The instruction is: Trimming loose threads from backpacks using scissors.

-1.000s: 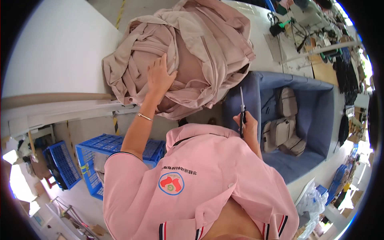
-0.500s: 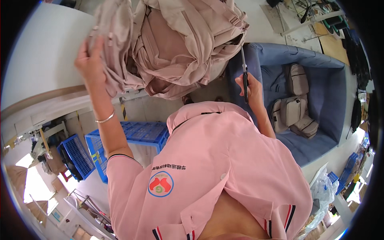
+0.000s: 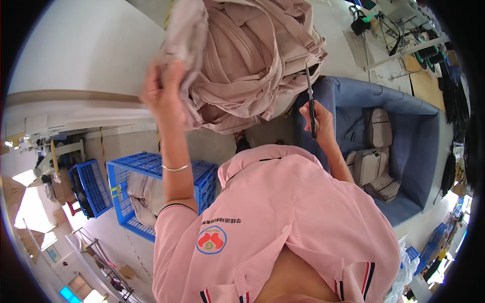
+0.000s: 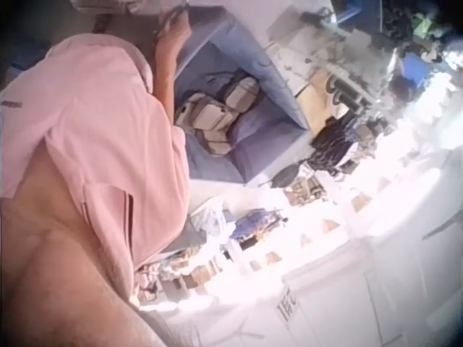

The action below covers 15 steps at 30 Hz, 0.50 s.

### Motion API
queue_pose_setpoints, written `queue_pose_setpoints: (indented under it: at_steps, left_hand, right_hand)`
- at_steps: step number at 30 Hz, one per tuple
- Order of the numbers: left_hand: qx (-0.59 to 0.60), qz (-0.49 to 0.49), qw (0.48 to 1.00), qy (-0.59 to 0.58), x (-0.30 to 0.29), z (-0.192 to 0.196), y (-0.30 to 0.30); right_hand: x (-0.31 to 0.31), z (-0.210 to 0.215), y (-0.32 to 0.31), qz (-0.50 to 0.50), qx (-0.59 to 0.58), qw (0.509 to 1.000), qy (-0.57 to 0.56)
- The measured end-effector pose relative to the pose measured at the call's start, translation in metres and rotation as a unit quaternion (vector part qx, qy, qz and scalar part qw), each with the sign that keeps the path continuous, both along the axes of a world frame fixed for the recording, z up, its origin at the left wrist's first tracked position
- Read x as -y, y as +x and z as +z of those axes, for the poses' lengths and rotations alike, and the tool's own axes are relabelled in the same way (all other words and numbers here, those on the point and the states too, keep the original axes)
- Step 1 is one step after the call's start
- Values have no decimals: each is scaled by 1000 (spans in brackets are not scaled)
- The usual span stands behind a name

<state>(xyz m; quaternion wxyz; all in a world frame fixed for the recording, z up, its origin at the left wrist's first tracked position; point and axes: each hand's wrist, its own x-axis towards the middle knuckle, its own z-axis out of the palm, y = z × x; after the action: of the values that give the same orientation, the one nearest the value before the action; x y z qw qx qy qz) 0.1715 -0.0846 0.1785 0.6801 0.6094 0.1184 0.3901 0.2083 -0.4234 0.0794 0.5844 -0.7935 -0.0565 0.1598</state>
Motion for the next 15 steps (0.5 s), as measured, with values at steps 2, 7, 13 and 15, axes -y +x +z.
queue_pose_setpoints:
  at_steps: [2,7,13,15]
  left_hand:
    - [35,94,994,50,-17,37,-9]
    - [190,28,976,-101,32,130,-44]
    - [-150,211,936,240,31,-5,-65]
    - [-117,103,988,3,52,-70,-78]
  right_hand:
    - [-2,-4,1,-2,3,1000,11]
    - [-10,-6,-5,-21,-22,995,96]
    - [-29,9,-11,-61,-32,962,264]
    - [-35,17,-14,-59,-72,950,297]
